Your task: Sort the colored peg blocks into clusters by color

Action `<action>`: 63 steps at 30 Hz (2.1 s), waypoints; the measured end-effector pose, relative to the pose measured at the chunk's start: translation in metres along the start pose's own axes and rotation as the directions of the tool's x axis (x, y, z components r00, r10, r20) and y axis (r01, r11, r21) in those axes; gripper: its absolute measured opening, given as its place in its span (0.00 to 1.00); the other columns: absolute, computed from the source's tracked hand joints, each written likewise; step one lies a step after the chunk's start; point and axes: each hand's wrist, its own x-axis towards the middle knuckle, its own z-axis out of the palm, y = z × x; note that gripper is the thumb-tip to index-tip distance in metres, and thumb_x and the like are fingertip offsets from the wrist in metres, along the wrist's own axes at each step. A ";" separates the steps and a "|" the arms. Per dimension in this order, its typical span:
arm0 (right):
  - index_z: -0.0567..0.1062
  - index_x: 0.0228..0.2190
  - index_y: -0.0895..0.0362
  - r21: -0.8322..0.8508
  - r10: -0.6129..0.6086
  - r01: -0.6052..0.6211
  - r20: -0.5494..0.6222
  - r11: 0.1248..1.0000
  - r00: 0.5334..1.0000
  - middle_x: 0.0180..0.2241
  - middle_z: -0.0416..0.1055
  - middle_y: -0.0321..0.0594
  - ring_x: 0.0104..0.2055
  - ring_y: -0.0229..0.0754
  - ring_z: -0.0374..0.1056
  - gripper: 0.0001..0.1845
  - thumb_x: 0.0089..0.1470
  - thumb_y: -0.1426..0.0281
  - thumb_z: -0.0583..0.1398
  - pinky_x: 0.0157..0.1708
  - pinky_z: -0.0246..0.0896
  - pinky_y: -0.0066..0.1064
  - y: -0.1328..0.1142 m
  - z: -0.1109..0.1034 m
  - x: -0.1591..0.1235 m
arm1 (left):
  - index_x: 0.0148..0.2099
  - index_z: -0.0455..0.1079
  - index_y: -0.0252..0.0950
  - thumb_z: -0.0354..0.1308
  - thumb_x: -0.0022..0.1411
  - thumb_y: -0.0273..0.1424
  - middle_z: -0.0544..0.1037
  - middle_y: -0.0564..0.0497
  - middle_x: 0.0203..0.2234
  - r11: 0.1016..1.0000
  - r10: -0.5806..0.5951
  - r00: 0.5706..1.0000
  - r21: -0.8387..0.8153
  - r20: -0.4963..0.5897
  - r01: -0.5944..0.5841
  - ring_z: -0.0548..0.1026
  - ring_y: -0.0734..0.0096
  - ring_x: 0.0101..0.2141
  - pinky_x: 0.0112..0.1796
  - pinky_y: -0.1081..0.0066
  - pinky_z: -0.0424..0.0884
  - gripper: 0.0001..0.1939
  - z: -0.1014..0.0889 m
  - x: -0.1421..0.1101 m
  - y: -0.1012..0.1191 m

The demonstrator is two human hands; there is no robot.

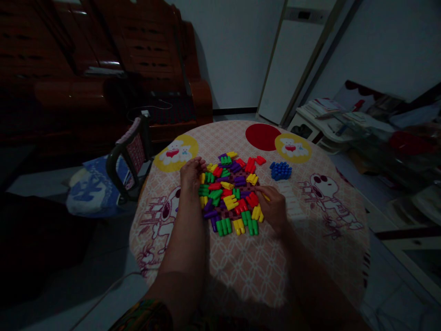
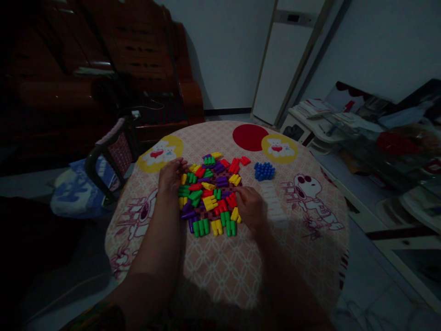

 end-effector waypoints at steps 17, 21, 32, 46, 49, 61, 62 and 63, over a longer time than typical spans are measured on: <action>0.79 0.45 0.54 -0.056 0.082 -0.087 -0.091 0.995 0.992 0.46 0.78 0.46 0.47 0.49 0.73 0.16 0.54 0.68 0.60 0.50 0.70 0.42 0.028 -0.039 0.017 | 0.33 0.71 0.32 0.56 0.49 0.23 0.76 0.51 0.23 0.999 -0.025 0.999 0.039 -0.040 0.027 0.73 0.77 0.21 0.25 0.76 0.72 0.07 0.005 0.002 0.003; 0.80 0.44 0.59 -0.047 0.365 -0.403 -0.337 0.914 0.868 0.42 0.79 0.47 0.37 0.47 0.74 0.21 0.48 0.65 0.60 0.41 0.72 0.39 0.076 -0.070 0.017 | 0.33 0.71 0.32 0.56 0.48 0.23 0.75 0.52 0.23 0.998 -0.028 0.999 0.063 -0.041 0.030 0.73 0.77 0.21 0.25 0.77 0.71 0.07 0.006 0.005 0.002; 0.82 0.42 0.60 -0.110 0.420 -0.473 -0.320 0.874 0.849 0.41 0.81 0.50 0.40 0.52 0.75 0.25 0.44 0.65 0.56 0.48 0.70 0.44 0.101 -0.075 0.009 | 0.33 0.74 0.32 0.59 0.48 0.25 0.77 0.52 0.24 0.936 0.184 0.976 0.282 0.112 -0.209 0.74 0.77 0.23 0.28 0.77 0.70 0.07 0.019 -0.018 0.028; 0.82 0.43 0.63 -0.089 0.419 -0.487 -0.392 0.869 0.819 0.39 0.81 0.52 0.38 0.51 0.76 0.27 0.45 0.63 0.56 0.42 0.71 0.42 0.104 -0.074 0.007 | 0.54 0.76 0.35 0.58 0.60 0.27 0.74 0.38 0.56 0.247 -0.041 0.613 0.603 0.789 -0.759 0.71 0.50 0.59 0.61 0.53 0.64 0.19 0.091 -0.078 -0.053; 0.82 0.41 0.62 0.008 0.474 -0.525 -0.441 0.851 0.762 0.37 0.81 0.50 0.36 0.49 0.76 0.25 0.44 0.64 0.57 0.39 0.71 0.38 0.106 -0.076 0.011 | 0.59 0.74 0.35 0.57 0.63 0.30 0.68 0.35 0.62 0.106 -0.120 0.614 0.625 0.780 -0.773 0.67 0.46 0.62 0.62 0.50 0.62 0.22 0.088 -0.076 -0.065; 0.80 0.34 0.61 0.058 0.486 -0.546 -0.542 0.836 0.686 0.32 0.80 0.46 0.34 0.47 0.75 0.19 0.38 0.69 0.58 0.39 0.72 0.39 0.160 -0.108 0.058 | 0.60 0.73 0.36 0.53 0.66 0.33 0.68 0.37 0.63 0.105 -0.132 0.559 0.572 0.819 -0.814 0.68 0.47 0.61 0.62 0.51 0.63 0.22 0.084 -0.064 -0.067; 0.80 0.33 0.61 0.059 0.493 -0.548 -0.523 0.834 0.695 0.32 0.80 0.46 0.35 0.47 0.75 0.18 0.38 0.69 0.58 0.40 0.72 0.39 0.163 -0.108 0.057 | 0.60 0.73 0.35 0.53 0.66 0.33 0.69 0.37 0.62 0.117 -0.131 0.559 0.573 0.819 -0.811 0.68 0.48 0.62 0.62 0.51 0.63 0.22 0.084 -0.064 -0.066; 0.79 0.33 0.60 0.055 0.496 -0.548 -0.508 0.835 0.705 0.32 0.80 0.46 0.35 0.47 0.75 0.18 0.37 0.69 0.58 0.41 0.72 0.39 0.166 -0.107 0.056 | 0.59 0.73 0.35 0.53 0.65 0.32 0.70 0.37 0.62 0.125 -0.128 0.561 0.574 0.818 -0.809 0.67 0.48 0.62 0.62 0.52 0.63 0.22 0.084 -0.063 -0.066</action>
